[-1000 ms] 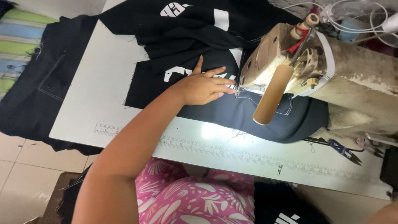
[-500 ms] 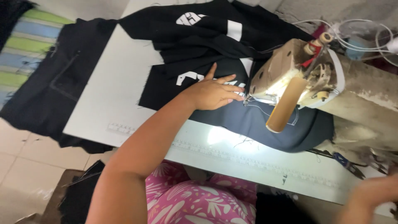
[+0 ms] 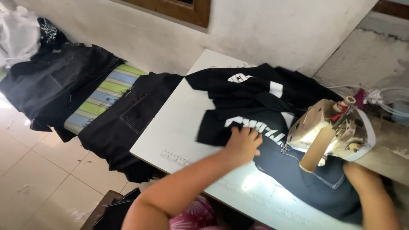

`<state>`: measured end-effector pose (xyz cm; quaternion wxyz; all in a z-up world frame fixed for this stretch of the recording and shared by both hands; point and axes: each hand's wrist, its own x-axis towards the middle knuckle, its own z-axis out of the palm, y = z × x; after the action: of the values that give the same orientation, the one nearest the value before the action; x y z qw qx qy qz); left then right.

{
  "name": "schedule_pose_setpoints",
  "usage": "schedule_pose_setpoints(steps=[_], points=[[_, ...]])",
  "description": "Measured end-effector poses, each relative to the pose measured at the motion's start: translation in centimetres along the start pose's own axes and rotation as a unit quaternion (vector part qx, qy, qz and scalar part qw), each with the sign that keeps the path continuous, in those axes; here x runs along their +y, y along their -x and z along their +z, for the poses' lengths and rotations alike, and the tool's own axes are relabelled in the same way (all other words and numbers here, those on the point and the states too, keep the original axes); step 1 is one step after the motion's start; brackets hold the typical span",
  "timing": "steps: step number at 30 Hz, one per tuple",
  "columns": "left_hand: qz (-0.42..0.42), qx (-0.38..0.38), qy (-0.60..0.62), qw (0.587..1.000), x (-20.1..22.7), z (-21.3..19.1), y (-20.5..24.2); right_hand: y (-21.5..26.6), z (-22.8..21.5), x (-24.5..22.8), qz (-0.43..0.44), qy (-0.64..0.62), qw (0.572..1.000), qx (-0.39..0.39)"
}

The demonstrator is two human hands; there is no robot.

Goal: Sewing pockets onto black fabric panels using an industrial sewing machine

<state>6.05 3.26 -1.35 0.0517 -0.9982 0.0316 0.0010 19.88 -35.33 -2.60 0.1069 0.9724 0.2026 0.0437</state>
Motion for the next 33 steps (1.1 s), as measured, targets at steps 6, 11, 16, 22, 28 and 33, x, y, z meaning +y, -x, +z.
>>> schedule_pose_setpoints(steps=[6, 11, 16, 22, 28, 33], points=[[0.072, 0.135, 0.122, 0.981, -3.6, 6.5, -9.8, 14.1, -8.6, -8.7, 0.162, 0.048, 0.913, -0.371], [0.106, 0.326, 0.249, 0.906, -1.4, -1.4, -4.7, 23.6, -9.2, -10.7, -0.137, -0.098, 0.986, 0.002], [0.190, 0.065, 0.180, 0.963, 4.5, -2.6, 5.2, 18.4, -8.6, -10.8, -0.149, -0.088, 0.979, 0.105], [0.258, 0.058, 0.162, 0.951, 4.3, -2.6, 9.8, 16.0, -8.7, -11.8, -0.001, -0.025, 0.989, 0.148], [0.309, 0.028, 0.247, 0.918, 3.9, -4.2, 11.6, 15.1, -5.2, -10.8, -0.063, -0.071, 0.992, 0.088], [0.301, 0.017, 0.268, 0.915, 3.7, -4.0, 10.8, 14.3, -4.9, -10.5, -0.060, -0.077, 0.993, 0.074]])
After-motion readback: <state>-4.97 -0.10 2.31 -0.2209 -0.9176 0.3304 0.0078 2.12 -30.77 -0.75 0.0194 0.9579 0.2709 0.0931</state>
